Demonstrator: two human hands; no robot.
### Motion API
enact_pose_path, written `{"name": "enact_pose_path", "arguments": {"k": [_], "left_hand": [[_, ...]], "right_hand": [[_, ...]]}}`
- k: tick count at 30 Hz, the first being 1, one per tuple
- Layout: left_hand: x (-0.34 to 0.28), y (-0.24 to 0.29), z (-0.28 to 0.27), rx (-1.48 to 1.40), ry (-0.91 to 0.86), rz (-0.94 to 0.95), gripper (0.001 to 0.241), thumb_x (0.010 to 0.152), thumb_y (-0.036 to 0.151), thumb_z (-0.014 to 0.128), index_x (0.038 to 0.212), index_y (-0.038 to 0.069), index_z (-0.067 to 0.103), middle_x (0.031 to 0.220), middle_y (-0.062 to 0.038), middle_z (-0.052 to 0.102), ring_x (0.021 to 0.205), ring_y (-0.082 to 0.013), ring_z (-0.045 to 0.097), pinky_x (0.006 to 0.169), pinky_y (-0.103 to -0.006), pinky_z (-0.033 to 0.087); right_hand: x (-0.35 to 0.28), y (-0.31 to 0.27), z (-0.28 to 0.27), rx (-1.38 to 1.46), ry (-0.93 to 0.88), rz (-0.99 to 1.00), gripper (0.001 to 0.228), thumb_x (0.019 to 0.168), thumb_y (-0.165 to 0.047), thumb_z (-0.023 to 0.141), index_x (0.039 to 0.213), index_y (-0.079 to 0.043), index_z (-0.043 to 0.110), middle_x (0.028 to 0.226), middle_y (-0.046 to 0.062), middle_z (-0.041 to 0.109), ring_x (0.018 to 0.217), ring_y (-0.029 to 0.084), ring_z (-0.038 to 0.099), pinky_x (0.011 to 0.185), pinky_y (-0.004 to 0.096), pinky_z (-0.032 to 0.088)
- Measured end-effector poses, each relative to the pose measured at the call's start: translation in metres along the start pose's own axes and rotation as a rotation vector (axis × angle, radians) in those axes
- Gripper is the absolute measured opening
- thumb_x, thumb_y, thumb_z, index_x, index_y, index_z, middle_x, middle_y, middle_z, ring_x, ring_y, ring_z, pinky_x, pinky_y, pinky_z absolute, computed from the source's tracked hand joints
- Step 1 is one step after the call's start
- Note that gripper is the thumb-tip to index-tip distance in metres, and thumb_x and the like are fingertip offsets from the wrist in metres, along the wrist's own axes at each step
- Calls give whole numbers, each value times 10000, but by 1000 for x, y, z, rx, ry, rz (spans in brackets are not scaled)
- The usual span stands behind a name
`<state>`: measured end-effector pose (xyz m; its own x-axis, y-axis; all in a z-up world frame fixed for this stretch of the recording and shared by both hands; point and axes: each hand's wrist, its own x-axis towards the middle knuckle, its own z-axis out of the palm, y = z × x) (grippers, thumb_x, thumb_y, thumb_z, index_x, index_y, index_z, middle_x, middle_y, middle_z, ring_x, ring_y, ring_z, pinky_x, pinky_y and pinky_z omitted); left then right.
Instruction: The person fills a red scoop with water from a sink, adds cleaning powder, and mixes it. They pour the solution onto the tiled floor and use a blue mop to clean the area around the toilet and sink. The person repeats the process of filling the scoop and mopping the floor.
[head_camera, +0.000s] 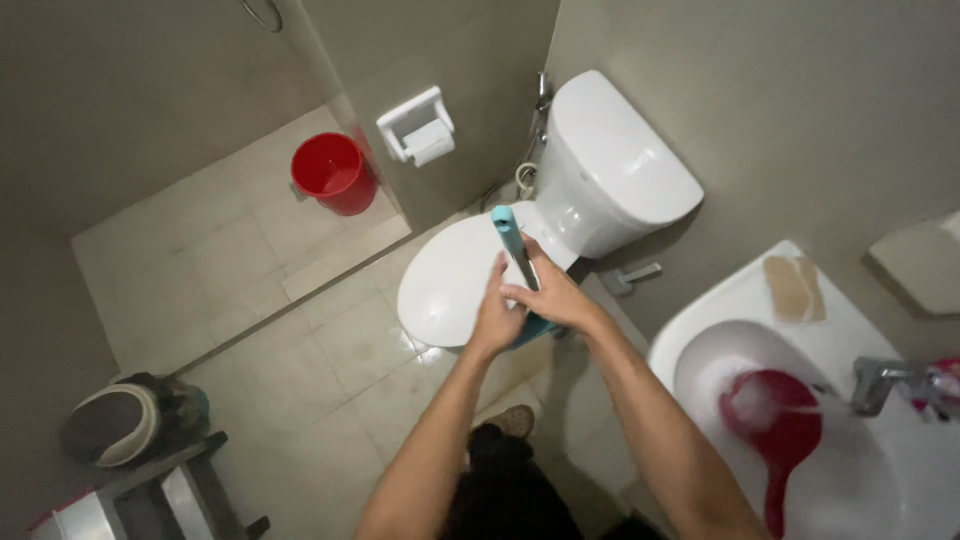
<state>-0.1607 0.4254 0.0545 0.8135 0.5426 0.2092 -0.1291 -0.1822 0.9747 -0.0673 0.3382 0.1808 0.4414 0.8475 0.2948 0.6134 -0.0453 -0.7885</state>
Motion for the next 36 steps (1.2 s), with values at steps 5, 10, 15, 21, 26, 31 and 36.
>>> {"name": "enact_pose_path", "arguments": {"k": [5, 10, 15, 21, 26, 31, 36], "left_hand": [[0, -12, -5, -111, -203, -2, 618, 924, 36, 614, 1503, 8, 399, 1401, -268, 571, 1330, -389, 562, 1118, -413, 443], [-26, 21, -53, 4, -164, -77, 527, 944, 31, 630, 1446, 8, 474, 1491, -231, 537, 1365, -356, 546, 1109, -408, 449], [-47, 40, -98, -123, -155, -126, 538, 934, 18, 601, 1456, 31, 472, 1394, -203, 609, 1328, -312, 581, 1101, -402, 454], [-89, 35, -158, -60, -178, -327, 162, 1015, 89, 609, 1136, -10, 563, 1170, -197, 706, 1157, -307, 697, 993, -421, 532], [-128, 42, -227, -23, 1, -251, 115, 982, 55, 537, 1086, 5, 534, 1068, -208, 674, 1056, -368, 681, 886, -455, 532], [-147, 21, -282, 127, 206, -284, 77, 979, 55, 593, 1031, 13, 553, 1011, -226, 665, 1000, -449, 647, 856, -507, 502], [-126, 26, -340, 294, 355, -135, 197, 903, 23, 643, 1073, 27, 543, 1070, -227, 612, 1067, -449, 554, 926, -515, 446]], "right_hand": [[-11, -19, 41, -231, 30, 521, 348, 1029, -293, 569, 1310, -89, 589, 1126, 200, 720, 1056, 392, 694, 899, 480, 537], [-3, -107, 61, -304, 56, 482, 306, 1008, -309, 607, 1220, -89, 617, 1045, 189, 732, 996, 406, 705, 825, 471, 546], [12, -176, 94, -210, 123, 516, 220, 1005, -238, 638, 1159, -82, 652, 963, 151, 765, 878, 256, 779, 781, 374, 584], [12, -212, 135, -118, 93, 314, 159, 1042, -148, 613, 1131, -29, 670, 958, 101, 748, 860, 184, 724, 773, 340, 576], [11, -230, 186, 119, 28, 195, 148, 1029, -96, 653, 1142, -3, 681, 986, 70, 750, 893, 135, 711, 790, 306, 589], [25, -258, 232, 146, -56, 168, 166, 978, -61, 699, 1129, 7, 683, 1062, 63, 756, 857, 124, 691, 719, 289, 571], [54, -263, 261, 224, -107, 71, 178, 990, -24, 667, 1165, -13, 636, 1166, 88, 717, 1023, 159, 679, 853, 301, 567]]}}
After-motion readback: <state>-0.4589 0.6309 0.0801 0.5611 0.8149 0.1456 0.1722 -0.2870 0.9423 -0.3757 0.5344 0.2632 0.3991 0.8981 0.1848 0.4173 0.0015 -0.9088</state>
